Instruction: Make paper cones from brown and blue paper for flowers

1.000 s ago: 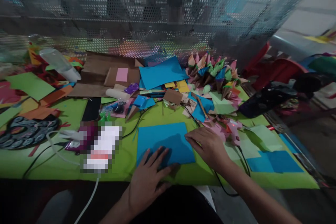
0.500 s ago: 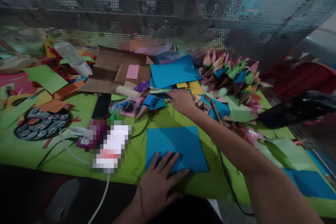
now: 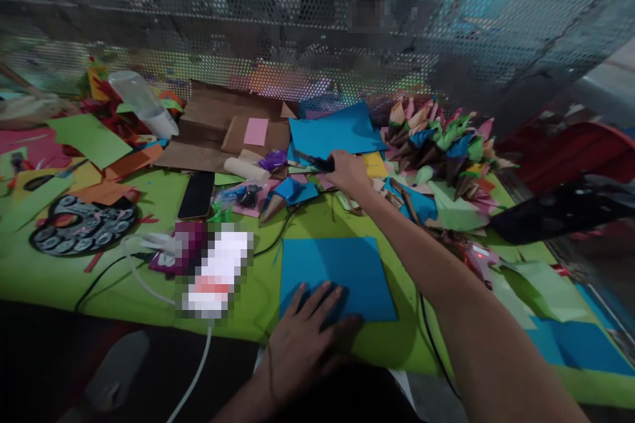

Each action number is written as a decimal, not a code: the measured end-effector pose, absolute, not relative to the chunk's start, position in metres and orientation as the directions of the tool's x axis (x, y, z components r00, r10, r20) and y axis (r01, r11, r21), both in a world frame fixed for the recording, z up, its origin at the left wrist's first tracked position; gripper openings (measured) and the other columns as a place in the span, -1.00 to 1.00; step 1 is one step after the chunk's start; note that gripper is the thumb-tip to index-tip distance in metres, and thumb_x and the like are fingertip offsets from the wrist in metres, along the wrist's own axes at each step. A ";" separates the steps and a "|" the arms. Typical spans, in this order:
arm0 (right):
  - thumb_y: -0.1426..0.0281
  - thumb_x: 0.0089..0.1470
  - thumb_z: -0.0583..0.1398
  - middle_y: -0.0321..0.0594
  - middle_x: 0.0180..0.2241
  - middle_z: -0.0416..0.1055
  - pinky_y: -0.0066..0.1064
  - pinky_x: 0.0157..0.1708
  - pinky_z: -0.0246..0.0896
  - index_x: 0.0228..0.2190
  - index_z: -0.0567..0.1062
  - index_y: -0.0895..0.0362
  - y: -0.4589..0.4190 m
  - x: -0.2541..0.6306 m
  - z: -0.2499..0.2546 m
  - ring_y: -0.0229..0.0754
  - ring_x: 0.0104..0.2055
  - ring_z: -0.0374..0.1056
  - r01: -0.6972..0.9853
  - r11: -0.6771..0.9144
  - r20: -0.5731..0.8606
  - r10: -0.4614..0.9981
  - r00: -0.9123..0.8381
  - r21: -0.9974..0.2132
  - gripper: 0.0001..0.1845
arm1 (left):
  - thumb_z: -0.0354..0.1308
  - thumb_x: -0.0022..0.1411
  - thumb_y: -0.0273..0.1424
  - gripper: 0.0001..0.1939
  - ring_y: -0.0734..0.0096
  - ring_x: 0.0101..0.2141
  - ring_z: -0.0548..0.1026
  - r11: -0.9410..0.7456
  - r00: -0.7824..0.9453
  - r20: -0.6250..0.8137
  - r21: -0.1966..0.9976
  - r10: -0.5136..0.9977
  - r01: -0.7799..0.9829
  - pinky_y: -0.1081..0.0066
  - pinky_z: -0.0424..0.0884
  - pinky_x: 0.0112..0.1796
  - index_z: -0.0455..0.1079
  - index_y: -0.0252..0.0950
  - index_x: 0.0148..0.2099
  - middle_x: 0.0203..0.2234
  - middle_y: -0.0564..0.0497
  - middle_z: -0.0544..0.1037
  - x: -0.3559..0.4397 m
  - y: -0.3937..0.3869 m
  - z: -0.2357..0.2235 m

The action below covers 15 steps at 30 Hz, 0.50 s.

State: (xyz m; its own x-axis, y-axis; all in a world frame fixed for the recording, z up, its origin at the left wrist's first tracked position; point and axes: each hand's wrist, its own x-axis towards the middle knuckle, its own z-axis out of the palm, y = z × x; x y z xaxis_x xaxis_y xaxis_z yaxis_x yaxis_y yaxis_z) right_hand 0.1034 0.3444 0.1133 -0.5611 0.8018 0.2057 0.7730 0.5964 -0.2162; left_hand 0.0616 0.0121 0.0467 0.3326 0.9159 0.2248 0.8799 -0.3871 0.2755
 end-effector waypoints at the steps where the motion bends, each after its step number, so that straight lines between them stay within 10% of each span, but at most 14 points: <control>1: 0.34 -0.03 0.28 0.02 -0.14 0.55 -0.19 -0.17 0.29 -0.16 0.49 0.16 0.346 0.104 0.116 0.10 -0.13 0.45 0.734 0.567 0.261 0.824 -0.504 -0.374 -0.66 | 0.05 0.37 0.04 -0.40 0.08 0.35 0.21 -0.385 0.332 0.219 0.279 0.917 0.879 -0.07 0.14 0.29 0.19 0.11 0.39 0.40 -0.01 0.23 0.062 0.012 0.047; 6: 0.37 -0.17 0.33 -0.21 -0.24 0.55 -0.22 -0.13 0.39 -0.27 0.42 0.09 0.344 0.111 0.139 -0.07 -0.16 0.47 0.079 0.359 0.306 0.875 -0.374 -0.930 -0.65 | 0.08 0.40 -0.08 -0.48 0.08 0.35 0.22 -0.367 0.321 0.193 0.289 0.927 0.885 -0.12 0.17 0.28 0.24 0.11 0.36 0.39 -0.02 0.25 0.062 0.014 0.049; 15: 0.27 -0.04 0.35 -0.23 -0.26 0.61 -0.34 -0.21 0.46 -0.21 0.50 0.07 0.267 0.197 0.172 -0.15 -0.21 0.53 -0.262 -0.147 0.020 0.838 -0.545 -0.954 -0.68 | 0.11 0.38 -0.08 -0.51 0.08 0.35 0.23 -0.345 0.306 0.173 0.291 0.936 0.892 -0.14 0.19 0.27 0.30 0.11 0.32 0.39 0.02 0.25 0.061 0.017 0.056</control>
State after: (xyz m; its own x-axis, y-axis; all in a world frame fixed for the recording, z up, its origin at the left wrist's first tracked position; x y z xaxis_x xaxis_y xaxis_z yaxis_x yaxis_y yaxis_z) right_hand 0.1974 0.2668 0.1716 -0.5452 0.8381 0.0203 -0.2621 -0.1474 -0.9537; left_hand 0.0615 0.0173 0.0562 0.3056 0.9363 0.1730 0.8925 -0.3450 0.2906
